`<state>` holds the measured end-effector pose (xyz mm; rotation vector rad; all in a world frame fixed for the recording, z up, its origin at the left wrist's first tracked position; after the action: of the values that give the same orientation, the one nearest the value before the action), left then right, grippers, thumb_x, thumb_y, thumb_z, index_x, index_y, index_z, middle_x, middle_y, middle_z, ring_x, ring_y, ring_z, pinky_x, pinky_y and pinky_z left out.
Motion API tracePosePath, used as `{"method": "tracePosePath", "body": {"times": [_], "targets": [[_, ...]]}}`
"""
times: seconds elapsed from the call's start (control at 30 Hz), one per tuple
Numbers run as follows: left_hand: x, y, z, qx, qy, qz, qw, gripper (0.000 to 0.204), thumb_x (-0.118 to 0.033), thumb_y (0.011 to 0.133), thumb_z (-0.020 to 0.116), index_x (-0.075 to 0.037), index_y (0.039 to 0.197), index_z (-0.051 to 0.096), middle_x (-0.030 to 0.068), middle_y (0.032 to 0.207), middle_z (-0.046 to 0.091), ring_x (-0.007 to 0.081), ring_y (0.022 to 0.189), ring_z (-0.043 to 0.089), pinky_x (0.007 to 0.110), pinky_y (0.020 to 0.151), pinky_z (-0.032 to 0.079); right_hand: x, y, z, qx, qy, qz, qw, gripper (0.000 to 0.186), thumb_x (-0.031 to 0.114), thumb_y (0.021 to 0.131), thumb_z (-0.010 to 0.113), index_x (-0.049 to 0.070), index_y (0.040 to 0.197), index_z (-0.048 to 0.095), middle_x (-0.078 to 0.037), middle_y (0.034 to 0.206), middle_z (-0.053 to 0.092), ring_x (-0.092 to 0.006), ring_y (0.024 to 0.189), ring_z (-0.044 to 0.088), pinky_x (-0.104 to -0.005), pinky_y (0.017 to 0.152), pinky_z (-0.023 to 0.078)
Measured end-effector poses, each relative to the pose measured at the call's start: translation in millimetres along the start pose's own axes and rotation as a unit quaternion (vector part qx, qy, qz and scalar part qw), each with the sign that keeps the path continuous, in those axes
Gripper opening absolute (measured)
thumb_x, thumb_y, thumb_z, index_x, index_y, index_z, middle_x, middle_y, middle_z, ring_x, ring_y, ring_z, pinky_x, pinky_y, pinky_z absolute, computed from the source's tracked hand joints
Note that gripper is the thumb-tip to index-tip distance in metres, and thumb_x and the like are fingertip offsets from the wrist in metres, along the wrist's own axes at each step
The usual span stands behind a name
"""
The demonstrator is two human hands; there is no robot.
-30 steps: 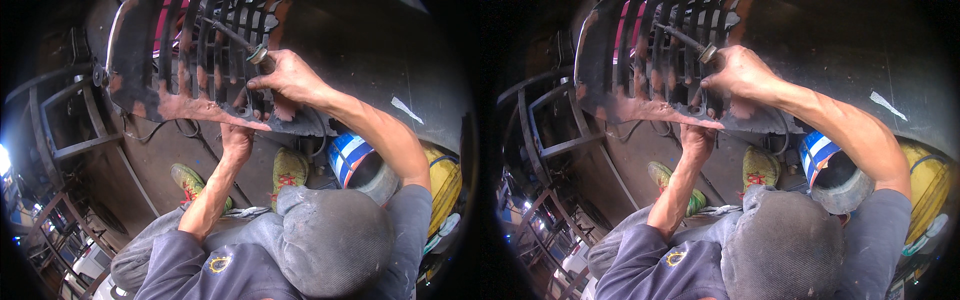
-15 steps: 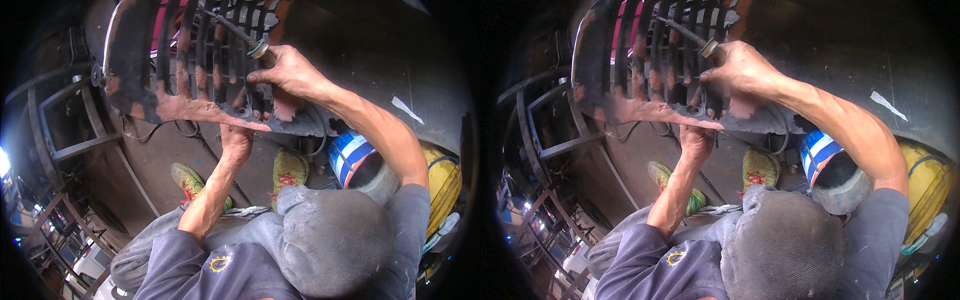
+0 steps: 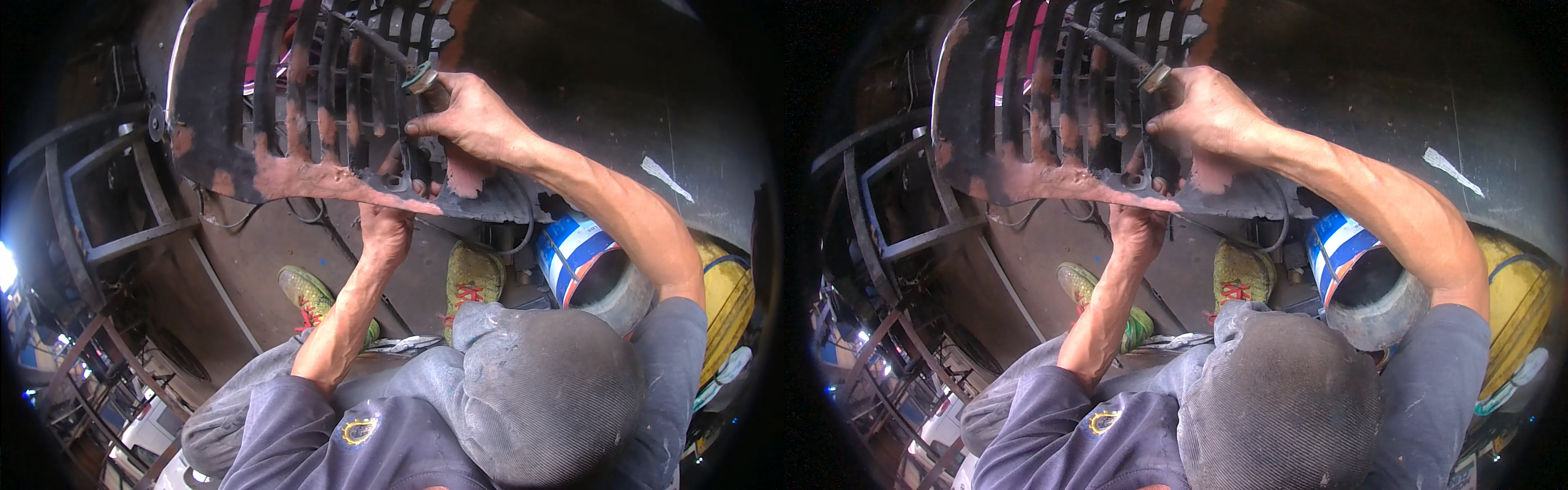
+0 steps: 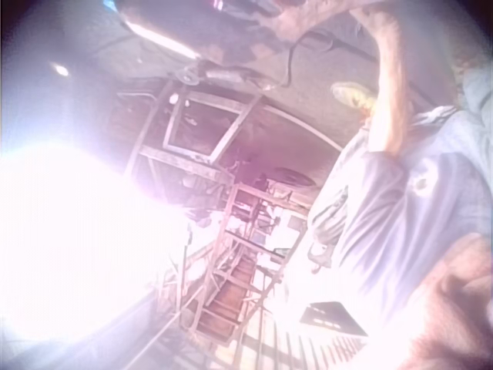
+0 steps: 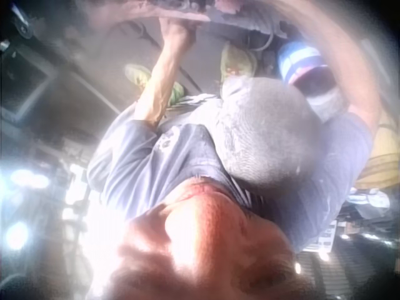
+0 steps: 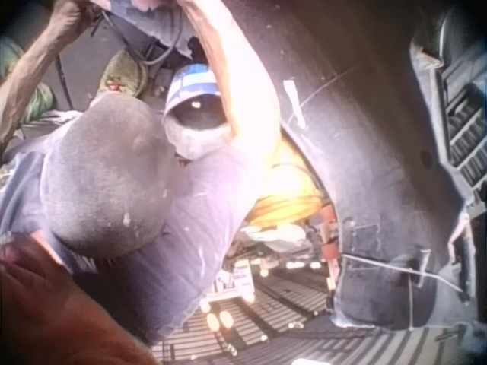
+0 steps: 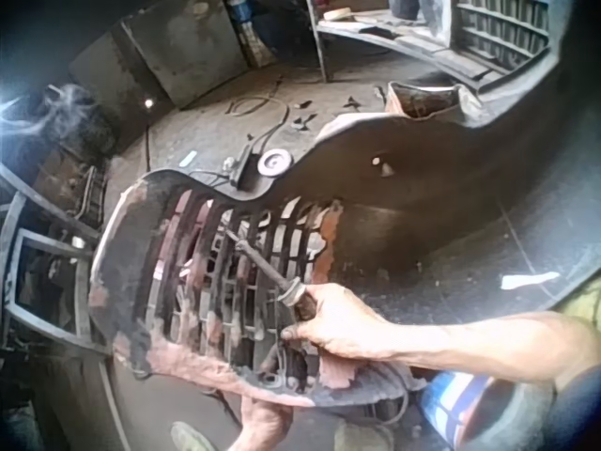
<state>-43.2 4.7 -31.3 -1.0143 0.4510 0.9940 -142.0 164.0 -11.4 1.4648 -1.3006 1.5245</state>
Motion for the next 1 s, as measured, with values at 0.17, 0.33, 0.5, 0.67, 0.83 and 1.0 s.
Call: {"method": "tracePosePath", "body": {"times": [0.17,0.33,0.5,0.67,0.83,1.0], "targets": [[-0.3,-1.3,0.8,-0.023,-0.015,0.000,1.000,0.066,-0.001,0.086,0.066,-0.003,0.146,0.039,0.0030,0.109,0.061,0.0091,0.091,0.062,0.037,0.091,0.058,9.2,-5.5,2.7,-0.005,0.033,0.036,0.999,0.034,0.013,0.080,0.071,-0.002,0.110,0.066,-0.015,0.095,0.073,-0.0203,0.087,0.069,-0.0353,0.082,0.053],[-0.1,-0.5,-1.1,0.014,-0.018,0.010,1.000,0.066,0.005,0.083,0.062,-0.004,0.145,0.039,0.0046,0.111,0.061,0.0122,0.094,0.063,0.036,0.090,0.059,7.0,-3.6,9.5,-0.011,-0.008,0.019,1.000,0.035,0.013,0.078,0.071,0.000,0.111,0.067,-0.016,0.097,0.073,-0.0257,0.091,0.071,-0.0365,0.083,0.054],[-2.0,-1.1,0.4,0.003,-0.015,0.011,1.000,0.065,0.006,0.082,0.062,-0.004,0.143,0.041,0.0054,0.110,0.061,0.0141,0.096,0.063,0.036,0.087,0.060,8.4,-5.3,6.6,-0.028,-0.008,0.017,0.999,0.035,0.013,0.078,0.072,0.001,0.110,0.067,-0.017,0.097,0.073,-0.0273,0.093,0.071,-0.0373,0.084,0.053],[-3.1,-0.3,1.4,0.024,0.035,0.021,0.999,0.059,0.003,0.086,0.061,-0.004,0.142,0.043,0.0061,0.111,0.061,0.0150,0.095,0.063,0.037,0.087,0.061,9.4,-4.3,5.5,-0.034,0.016,-0.004,0.999,0.035,0.013,0.078,0.072,0.001,0.110,0.068,-0.018,0.097,0.073,-0.0270,0.092,0.071,-0.0375,0.084,0.053],[-3.0,-0.7,1.1,0.029,0.017,0.012,0.999,0.056,-0.003,0.088,0.064,-0.006,0.141,0.044,0.0054,0.111,0.062,0.0148,0.092,0.064,0.038,0.088,0.060,7.7,-3.2,7.4,-0.039,0.007,-0.019,0.999,0.032,0.014,0.078,0.071,0.001,0.107,0.068,-0.015,0.090,0.072,-0.0245,0.084,0.070,-0.0365,0.079,0.053],[-1.4,-1.9,1.0,0.010,0.004,-0.002,1.000,0.055,-0.005,0.090,0.064,-0.006,0.142,0.044,0.0040,0.115,0.062,0.0140,0.096,0.065,0.038,0.091,0.059,38.8,-22.4,-19.5,-0.027,0.002,0.017,0.999,0.026,0.012,0.079,0.065,0.000,0.102,0.066,-0.008,0.083,0.068,-0.0135,0.076,0.064,-0.0307,0.074,0.052]]}}
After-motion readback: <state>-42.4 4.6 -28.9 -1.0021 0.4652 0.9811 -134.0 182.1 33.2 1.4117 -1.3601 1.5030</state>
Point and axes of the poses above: each hand's wrist, its own y-axis towards the middle knuckle, its own z-axis out of the palm, x = y × z, the point moved 5 cm from there along y, towards the middle knuckle
